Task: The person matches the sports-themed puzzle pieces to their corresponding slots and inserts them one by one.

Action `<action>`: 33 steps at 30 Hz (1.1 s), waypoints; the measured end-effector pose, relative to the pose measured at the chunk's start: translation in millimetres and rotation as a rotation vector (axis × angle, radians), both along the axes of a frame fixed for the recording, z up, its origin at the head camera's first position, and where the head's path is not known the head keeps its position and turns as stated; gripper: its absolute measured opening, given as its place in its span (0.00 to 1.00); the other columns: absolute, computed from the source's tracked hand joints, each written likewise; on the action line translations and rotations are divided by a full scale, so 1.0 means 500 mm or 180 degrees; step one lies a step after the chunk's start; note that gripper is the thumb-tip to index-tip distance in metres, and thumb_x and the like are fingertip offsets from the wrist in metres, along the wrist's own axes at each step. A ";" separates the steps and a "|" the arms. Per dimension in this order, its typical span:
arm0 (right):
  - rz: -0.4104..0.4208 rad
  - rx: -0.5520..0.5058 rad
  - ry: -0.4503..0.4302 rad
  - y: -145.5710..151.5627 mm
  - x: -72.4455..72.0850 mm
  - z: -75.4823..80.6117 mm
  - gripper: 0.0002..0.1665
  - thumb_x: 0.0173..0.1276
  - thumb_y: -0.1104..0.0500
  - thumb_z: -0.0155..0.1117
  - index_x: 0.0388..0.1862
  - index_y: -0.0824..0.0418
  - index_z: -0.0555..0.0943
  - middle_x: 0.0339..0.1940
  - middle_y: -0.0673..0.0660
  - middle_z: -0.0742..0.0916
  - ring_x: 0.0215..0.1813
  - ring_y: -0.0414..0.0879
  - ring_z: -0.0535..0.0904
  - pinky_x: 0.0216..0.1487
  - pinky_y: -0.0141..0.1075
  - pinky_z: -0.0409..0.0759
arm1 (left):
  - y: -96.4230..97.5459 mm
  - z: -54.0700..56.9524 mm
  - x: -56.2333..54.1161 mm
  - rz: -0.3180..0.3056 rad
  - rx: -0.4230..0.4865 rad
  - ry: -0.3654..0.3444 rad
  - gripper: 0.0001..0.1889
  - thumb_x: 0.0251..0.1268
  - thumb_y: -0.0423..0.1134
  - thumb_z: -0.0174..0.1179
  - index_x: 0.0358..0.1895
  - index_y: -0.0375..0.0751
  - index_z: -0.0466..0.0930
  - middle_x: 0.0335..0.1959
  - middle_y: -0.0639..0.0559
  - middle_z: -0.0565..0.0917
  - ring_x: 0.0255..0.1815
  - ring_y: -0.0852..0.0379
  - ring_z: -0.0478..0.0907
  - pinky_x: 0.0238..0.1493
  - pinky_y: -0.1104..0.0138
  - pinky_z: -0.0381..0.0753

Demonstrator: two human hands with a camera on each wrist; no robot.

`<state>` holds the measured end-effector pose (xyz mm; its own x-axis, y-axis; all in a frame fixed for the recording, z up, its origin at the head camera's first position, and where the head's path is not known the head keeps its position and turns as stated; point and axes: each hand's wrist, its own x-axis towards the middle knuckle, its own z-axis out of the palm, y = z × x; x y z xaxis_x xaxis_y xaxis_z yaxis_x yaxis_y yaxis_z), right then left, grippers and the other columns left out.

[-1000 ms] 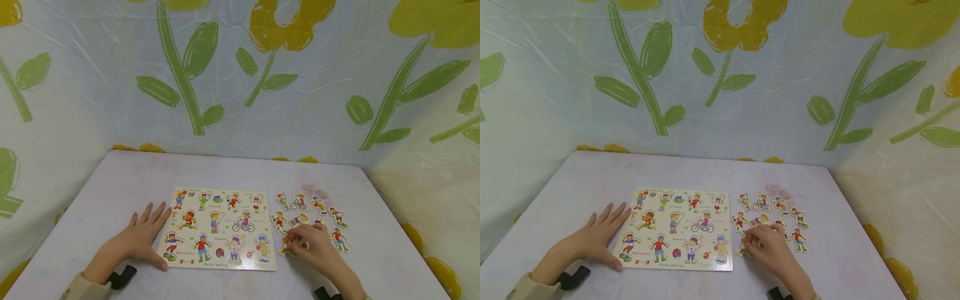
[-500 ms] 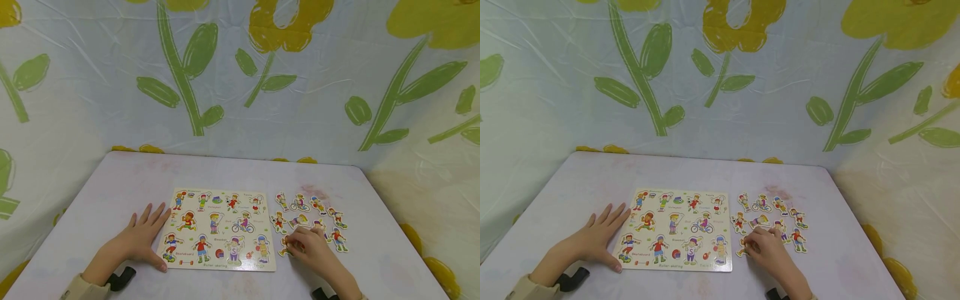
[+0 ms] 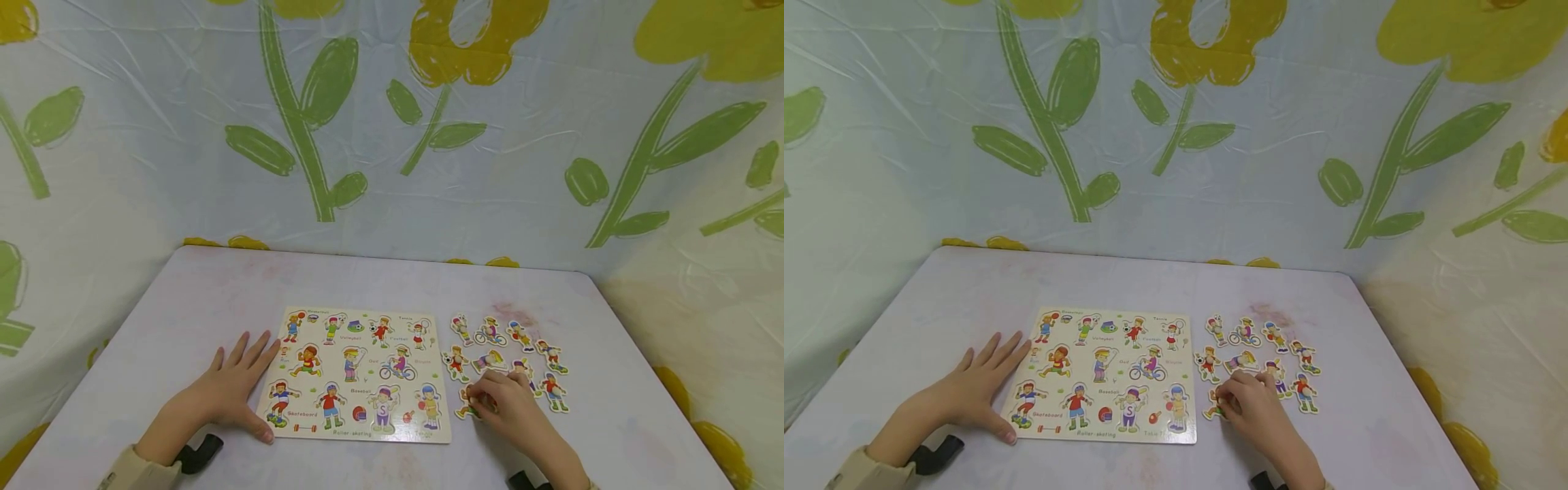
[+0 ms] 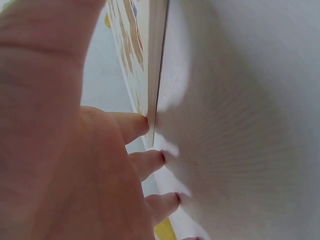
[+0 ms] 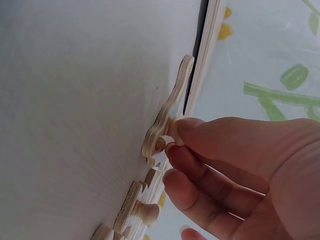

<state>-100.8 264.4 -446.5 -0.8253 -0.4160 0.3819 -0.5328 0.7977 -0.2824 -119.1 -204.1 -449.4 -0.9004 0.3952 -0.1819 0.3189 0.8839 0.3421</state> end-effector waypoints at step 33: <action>0.0225 0.0029 0.0069 -0.015 -0.031 0.069 0.16 0.49 0.69 0.80 0.28 0.50 0.86 0.25 0.36 0.78 0.28 0.31 0.72 0.44 0.45 0.67 | -0.003 0.004 -0.001 0.0045 0.0067 -0.0172 0.80 0.17 0.78 0.73 0.80 0.40 0.46 0.80 0.35 0.42 0.77 0.27 0.33 0.65 0.25 0.33</action>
